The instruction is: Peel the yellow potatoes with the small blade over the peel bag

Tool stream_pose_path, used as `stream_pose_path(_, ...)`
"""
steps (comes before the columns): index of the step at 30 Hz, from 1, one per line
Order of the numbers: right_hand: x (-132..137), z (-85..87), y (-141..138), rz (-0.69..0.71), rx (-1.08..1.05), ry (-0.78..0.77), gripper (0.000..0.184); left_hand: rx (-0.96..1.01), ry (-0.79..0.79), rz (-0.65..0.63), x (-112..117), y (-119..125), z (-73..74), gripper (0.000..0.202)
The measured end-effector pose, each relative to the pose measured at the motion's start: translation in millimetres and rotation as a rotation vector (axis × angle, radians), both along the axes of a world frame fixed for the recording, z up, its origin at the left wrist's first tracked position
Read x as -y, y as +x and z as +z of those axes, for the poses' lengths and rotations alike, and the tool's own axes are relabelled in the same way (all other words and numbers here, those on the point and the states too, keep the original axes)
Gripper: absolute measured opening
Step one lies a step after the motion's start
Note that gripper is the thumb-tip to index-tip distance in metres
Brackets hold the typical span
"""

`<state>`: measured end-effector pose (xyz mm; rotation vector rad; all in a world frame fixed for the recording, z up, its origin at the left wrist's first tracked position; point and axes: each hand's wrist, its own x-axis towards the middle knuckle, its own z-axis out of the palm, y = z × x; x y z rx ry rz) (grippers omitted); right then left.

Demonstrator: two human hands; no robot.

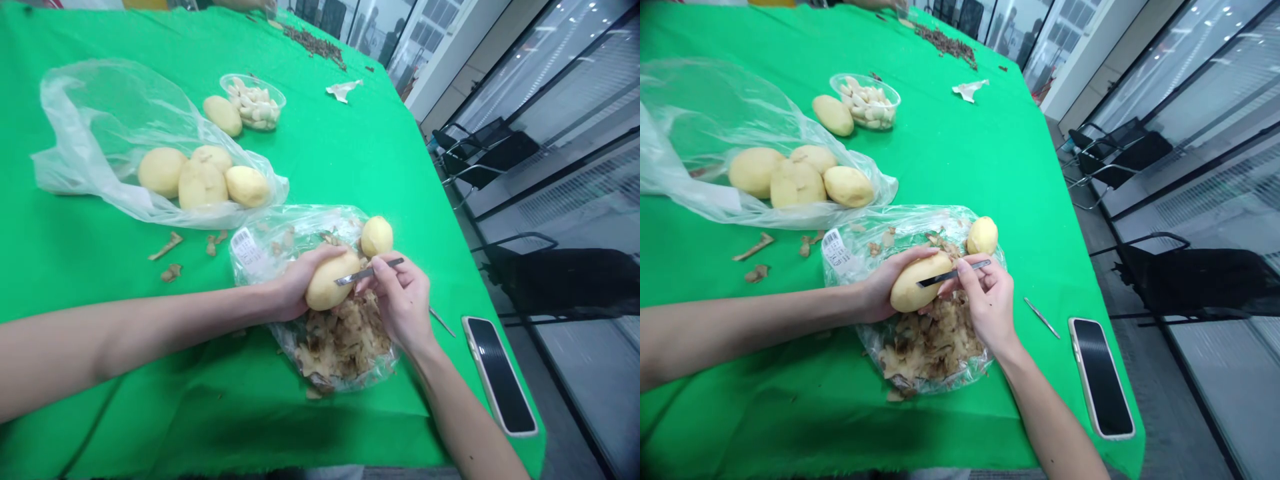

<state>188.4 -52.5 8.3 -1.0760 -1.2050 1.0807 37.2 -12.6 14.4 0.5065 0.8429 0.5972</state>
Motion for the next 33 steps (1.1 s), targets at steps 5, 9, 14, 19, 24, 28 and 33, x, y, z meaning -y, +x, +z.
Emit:
stream_pose_path(5, 0, -1.1, 0, 0.013, 0.024, -0.010, 0.018, 0.009, -0.010, -0.008, -2, 0, -4.1, 0.026)
stream_pose_path(9, 0, -0.4, -1, 0.029, 0.020, 0.004, 0.017, 0.079, 0.030, -0.033, -3, 0, -8.3, 0.028)
stream_pose_path(14, 2, 2.6, -3, 0.048, 0.055, 0.037, 0.014, 0.162, 0.096, -0.119, -3, 0, -9.8, 0.037)
stream_pose_path(19, 0, 2.0, -3, 0.047, 0.015, 0.021, 0.015, 0.125, 0.062, -0.085, -3, -1, -6.9, 0.034)
stream_pose_path(24, -1, 0.9, 1, 0.062, -0.011, 0.031, 0.013, 0.051, 0.035, -0.062, -3, -1, -5.5, 0.033)
stream_pose_path(28, 0, 1.7, 0, 0.080, 0.023, 0.052, 0.012, 0.086, 0.073, -0.086, -3, -1, -9.5, 0.035)
stream_pose_path(33, 0, 2.8, -2, 0.098, 0.084, 0.106, 0.011, 0.208, 0.134, -0.169, -4, -1, -13.2, 0.043)
